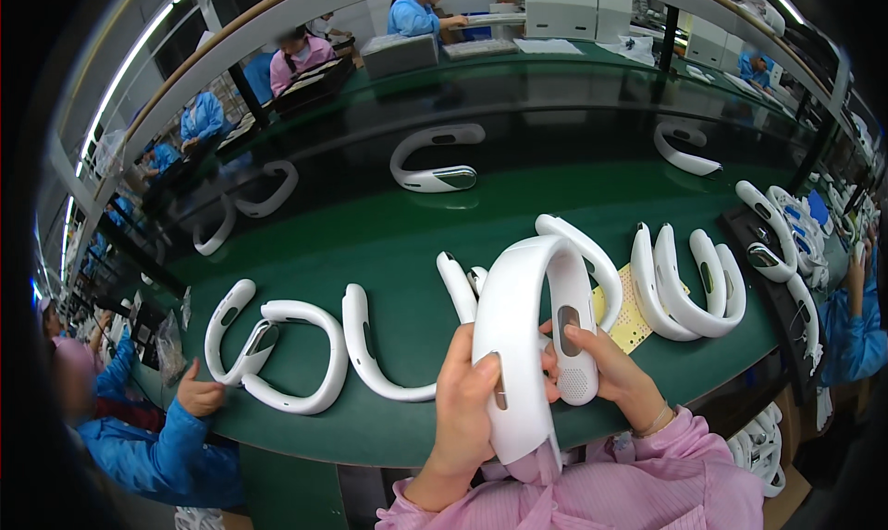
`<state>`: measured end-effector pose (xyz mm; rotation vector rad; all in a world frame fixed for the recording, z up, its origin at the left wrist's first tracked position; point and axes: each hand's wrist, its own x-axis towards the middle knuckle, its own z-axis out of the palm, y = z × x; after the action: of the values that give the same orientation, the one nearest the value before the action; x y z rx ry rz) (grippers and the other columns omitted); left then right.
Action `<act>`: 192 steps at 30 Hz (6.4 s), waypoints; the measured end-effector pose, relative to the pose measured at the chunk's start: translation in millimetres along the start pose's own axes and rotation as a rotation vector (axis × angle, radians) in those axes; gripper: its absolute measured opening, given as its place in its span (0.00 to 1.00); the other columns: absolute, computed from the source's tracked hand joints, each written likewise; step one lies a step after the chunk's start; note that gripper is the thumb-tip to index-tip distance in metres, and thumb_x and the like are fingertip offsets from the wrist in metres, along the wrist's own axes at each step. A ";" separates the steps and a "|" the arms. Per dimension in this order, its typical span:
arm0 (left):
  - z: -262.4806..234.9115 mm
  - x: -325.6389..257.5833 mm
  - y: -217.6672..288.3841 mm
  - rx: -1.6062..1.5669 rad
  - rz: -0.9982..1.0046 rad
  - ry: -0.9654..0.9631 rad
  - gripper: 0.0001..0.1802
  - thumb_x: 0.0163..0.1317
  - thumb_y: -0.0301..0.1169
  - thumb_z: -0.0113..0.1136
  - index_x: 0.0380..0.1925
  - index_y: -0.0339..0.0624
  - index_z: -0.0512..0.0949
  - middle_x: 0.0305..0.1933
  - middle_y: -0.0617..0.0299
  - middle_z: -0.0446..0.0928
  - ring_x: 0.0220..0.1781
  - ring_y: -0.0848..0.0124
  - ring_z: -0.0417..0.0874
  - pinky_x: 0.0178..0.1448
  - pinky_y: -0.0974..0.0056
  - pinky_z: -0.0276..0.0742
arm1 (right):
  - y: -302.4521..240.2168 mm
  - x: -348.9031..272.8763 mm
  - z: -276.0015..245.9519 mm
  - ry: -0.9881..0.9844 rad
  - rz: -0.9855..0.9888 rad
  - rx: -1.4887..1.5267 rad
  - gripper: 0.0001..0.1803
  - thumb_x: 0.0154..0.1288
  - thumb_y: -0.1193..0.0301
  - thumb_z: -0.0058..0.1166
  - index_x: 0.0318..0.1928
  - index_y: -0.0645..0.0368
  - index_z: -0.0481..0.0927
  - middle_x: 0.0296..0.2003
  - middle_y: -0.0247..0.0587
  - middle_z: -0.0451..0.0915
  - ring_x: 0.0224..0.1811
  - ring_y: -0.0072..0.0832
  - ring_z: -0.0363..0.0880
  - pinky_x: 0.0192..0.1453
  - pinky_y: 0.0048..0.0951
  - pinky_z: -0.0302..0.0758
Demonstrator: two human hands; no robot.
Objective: The recorder inspects, checks, and arranges white plastic neck massagers on a factory production line table, applying small adhesive stickers to specific points on the devices.
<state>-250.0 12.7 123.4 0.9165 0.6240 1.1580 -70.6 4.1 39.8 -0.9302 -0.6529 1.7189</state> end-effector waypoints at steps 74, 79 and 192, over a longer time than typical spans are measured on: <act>-80.1 55.8 -23.3 -0.209 0.078 0.409 0.22 0.50 0.24 0.52 0.48 0.32 0.68 0.22 0.65 0.64 0.17 0.80 0.65 0.16 0.75 0.62 | -88.8 16.6 54.5 -0.519 -0.121 -1.562 0.23 0.55 0.57 0.57 0.45 0.61 0.77 0.24 0.48 0.80 0.27 0.40 0.81 0.34 0.34 0.77; -90.1 66.7 -18.2 -0.097 0.104 0.448 0.25 0.47 0.26 0.51 0.48 0.30 0.67 0.22 0.65 0.64 0.19 0.79 0.65 0.16 0.75 0.62 | -61.0 15.7 67.7 -0.458 -0.395 -1.795 0.19 0.50 0.62 0.58 0.33 0.68 0.75 0.20 0.52 0.78 0.21 0.47 0.79 0.26 0.42 0.76; -84.8 44.8 -59.0 -0.115 -0.057 0.102 0.24 0.68 0.39 0.44 0.58 0.38 0.58 0.49 0.48 0.72 0.33 0.69 0.79 0.34 0.68 0.79 | -75.0 -68.1 62.3 -0.254 -0.283 -0.517 0.31 0.67 0.76 0.42 0.68 0.60 0.50 0.53 0.45 0.61 0.39 0.24 0.73 0.38 0.20 0.74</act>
<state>-276.4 71.8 31.4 0.7414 0.6552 1.1819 -71.4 -35.5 151.9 -0.9153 -1.3751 1.4468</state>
